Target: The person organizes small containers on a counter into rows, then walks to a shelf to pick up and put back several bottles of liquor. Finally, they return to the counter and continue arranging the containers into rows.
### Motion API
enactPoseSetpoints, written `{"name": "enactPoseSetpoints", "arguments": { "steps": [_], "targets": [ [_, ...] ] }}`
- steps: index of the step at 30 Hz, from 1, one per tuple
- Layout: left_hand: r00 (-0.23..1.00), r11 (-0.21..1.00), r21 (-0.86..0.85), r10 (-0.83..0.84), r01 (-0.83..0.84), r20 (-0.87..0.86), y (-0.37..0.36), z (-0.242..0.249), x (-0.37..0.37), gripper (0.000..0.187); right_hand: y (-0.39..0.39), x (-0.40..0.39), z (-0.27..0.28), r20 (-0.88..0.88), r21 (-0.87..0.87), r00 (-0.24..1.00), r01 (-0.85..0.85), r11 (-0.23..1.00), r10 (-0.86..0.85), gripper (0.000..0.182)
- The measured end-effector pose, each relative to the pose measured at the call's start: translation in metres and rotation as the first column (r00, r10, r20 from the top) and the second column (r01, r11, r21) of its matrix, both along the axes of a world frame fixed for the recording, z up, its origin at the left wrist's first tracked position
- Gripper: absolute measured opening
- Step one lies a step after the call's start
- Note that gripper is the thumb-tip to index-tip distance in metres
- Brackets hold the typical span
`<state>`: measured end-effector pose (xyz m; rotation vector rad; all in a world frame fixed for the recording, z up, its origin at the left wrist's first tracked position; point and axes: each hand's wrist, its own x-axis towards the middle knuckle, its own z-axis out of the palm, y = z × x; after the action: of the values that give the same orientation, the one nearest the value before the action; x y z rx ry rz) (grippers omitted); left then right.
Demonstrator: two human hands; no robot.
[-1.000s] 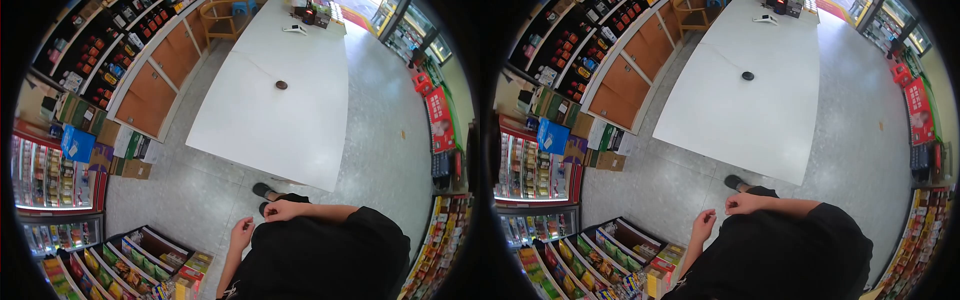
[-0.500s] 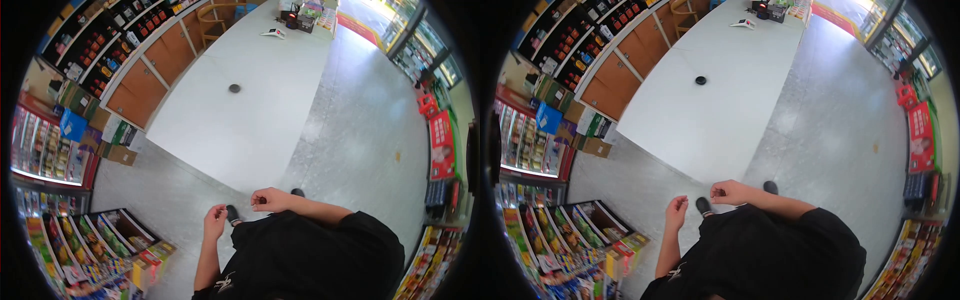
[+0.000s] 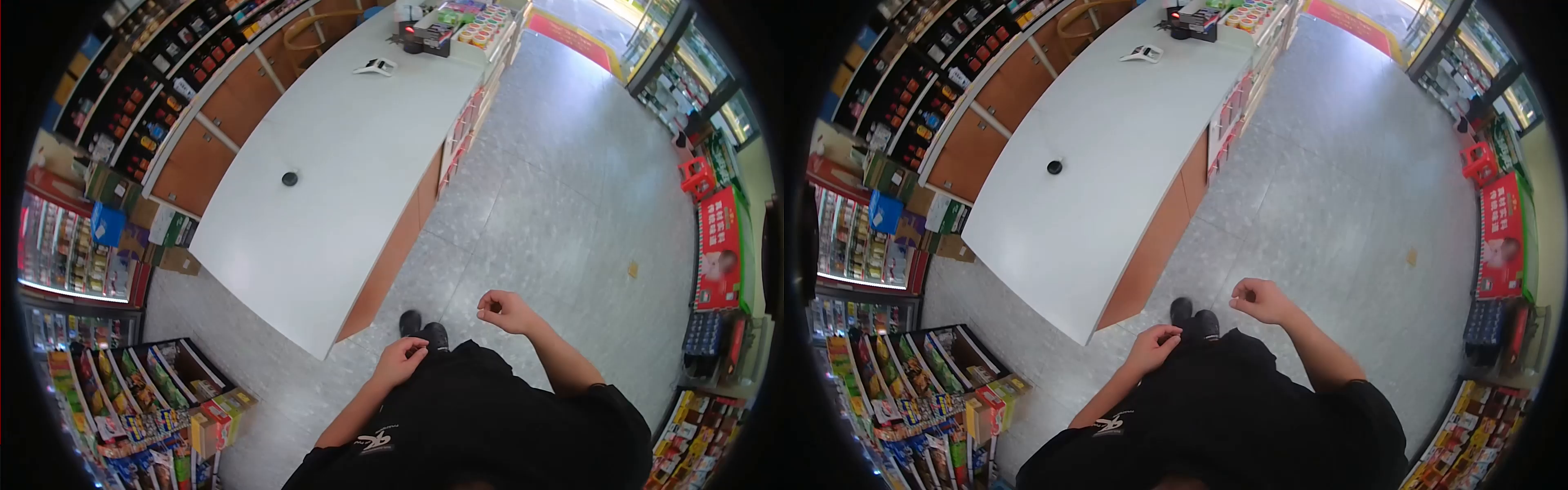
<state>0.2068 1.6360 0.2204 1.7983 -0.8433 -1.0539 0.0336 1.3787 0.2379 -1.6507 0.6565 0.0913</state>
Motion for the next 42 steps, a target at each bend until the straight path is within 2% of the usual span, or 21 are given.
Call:
{"name": "enactPoseSetpoints", "arguments": {
  "steps": [2,4,5,6,10,13,14,16,17,19,21,24,26,29,31,32,33,35,36,38,42],
  "targets": [
    [1.000,0.999,0.047,0.009,-0.009,-0.001,-0.020,-0.002,0.003,0.021,0.000,0.004,-0.002,0.020,-0.032,0.999,0.044,0.999,-0.043,0.018],
    [0.999,0.998,0.036,0.050,-0.050,0.001,-0.043,-0.009,0.011,0.021,0.009,0.013,-0.018,0.174,0.224,0.967,0.147,0.963,-0.188,0.018],
    [0.997,0.996,0.020,0.081,-0.081,0.009,-0.058,-0.015,0.015,0.021,0.008,0.018,-0.007,0.202,0.333,0.972,0.044,0.942,-0.117,0.019],
    [0.992,0.992,-0.022,0.123,-0.123,-0.022,-0.071,-0.028,0.017,0.021,0.000,0.020,0.006,0.186,0.231,0.982,-0.088,0.969,0.045,0.017],
    [0.978,0.979,-0.045,0.196,-0.199,-0.064,-0.155,-0.016,0.023,0.021,-0.060,0.020,-0.033,0.182,0.344,0.983,-0.081,0.936,0.018,0.019],
    [0.996,0.999,0.039,0.039,-0.036,-0.082,-0.227,-0.017,0.034,0.022,-0.129,0.024,-0.039,0.170,0.386,0.979,0.039,0.922,-0.113,0.016],
    [0.995,0.993,0.065,-0.097,0.097,0.000,-0.256,-0.018,0.039,0.024,-0.152,0.024,-0.034,0.169,0.384,0.977,0.053,0.922,-0.126,0.016],
    [0.918,0.926,0.132,-0.371,0.353,0.144,-0.313,-0.040,0.045,0.035,-0.207,0.012,-0.019,-0.029,0.078,0.998,0.062,0.995,-0.060,0.018],
    [0.917,0.925,0.113,-0.376,0.363,0.133,-0.346,-0.039,0.043,0.035,-0.231,0.000,-0.019,-0.045,0.063,0.997,0.071,0.995,-0.068,0.018],
    [0.774,0.820,0.143,-0.571,0.554,0.273,-0.411,-0.037,0.047,0.039,-0.273,-0.019,-0.029,0.002,0.025,0.985,0.172,0.985,-0.172,0.019],
    [0.763,0.799,0.172,-0.601,0.576,0.238,-0.471,-0.021,0.045,0.040,-0.311,-0.041,-0.025,-0.096,-0.140,0.971,0.203,0.969,-0.218,0.019],
    [0.731,0.793,0.120,-0.600,0.597,0.326,-0.542,-0.008,0.039,0.038,-0.347,-0.084,-0.048,-0.039,-0.122,0.936,0.343,0.931,-0.350,0.018],
    [0.741,0.791,0.109,-0.605,0.602,0.290,-0.576,-0.014,0.035,0.039,-0.365,-0.104,-0.065,0.017,0.238,0.655,0.731,0.639,-0.756,0.023],
    [0.760,0.797,0.127,-0.602,0.591,0.246,-0.622,-0.028,0.033,0.037,-0.414,-0.121,-0.087,0.021,0.385,0.648,0.698,0.604,-0.761,0.021],
    [0.743,0.801,0.188,-0.598,0.569,0.300,-0.646,-0.046,0.032,0.036,-0.462,-0.120,-0.089,-0.005,0.395,0.702,0.656,0.643,-0.712,0.021],
    [0.748,0.812,0.183,-0.583,0.555,0.318,-0.667,-0.042,0.031,0.036,-0.499,-0.111,-0.080,0.005,0.260,0.812,0.562,0.785,-0.583,0.021],
    [0.827,0.858,0.194,-0.512,0.476,0.233,-0.680,-0.038,0.027,0.035,-0.529,-0.101,-0.072,-0.014,0.125,0.897,0.440,0.889,-0.442,0.020],
    [0.904,0.892,0.241,-0.415,0.383,0.101,-0.688,-0.031,0.013,0.035,-0.595,-0.077,-0.054,-0.083,0.038,0.934,0.351,0.936,-0.347,0.019],
    [0.907,0.911,0.181,-0.396,0.369,0.145,-0.703,-0.027,0.012,0.034,-0.630,-0.066,-0.057,0.012,0.021,0.959,0.284,0.959,-0.284,0.022],
    [0.935,0.948,0.132,-0.310,0.290,0.171,-0.727,-0.006,0.015,0.031,-0.695,-0.032,-0.016,-0.105,-0.161,0.994,-0.014,0.987,-0.003,0.018],
    [0.989,0.991,0.134,-0.034,0.015,0.147,-0.743,-0.006,0.023,0.031,-0.785,0.034,0.016,0.043,-0.349,0.984,-0.145,0.926,0.170,0.022]
  ]
}}
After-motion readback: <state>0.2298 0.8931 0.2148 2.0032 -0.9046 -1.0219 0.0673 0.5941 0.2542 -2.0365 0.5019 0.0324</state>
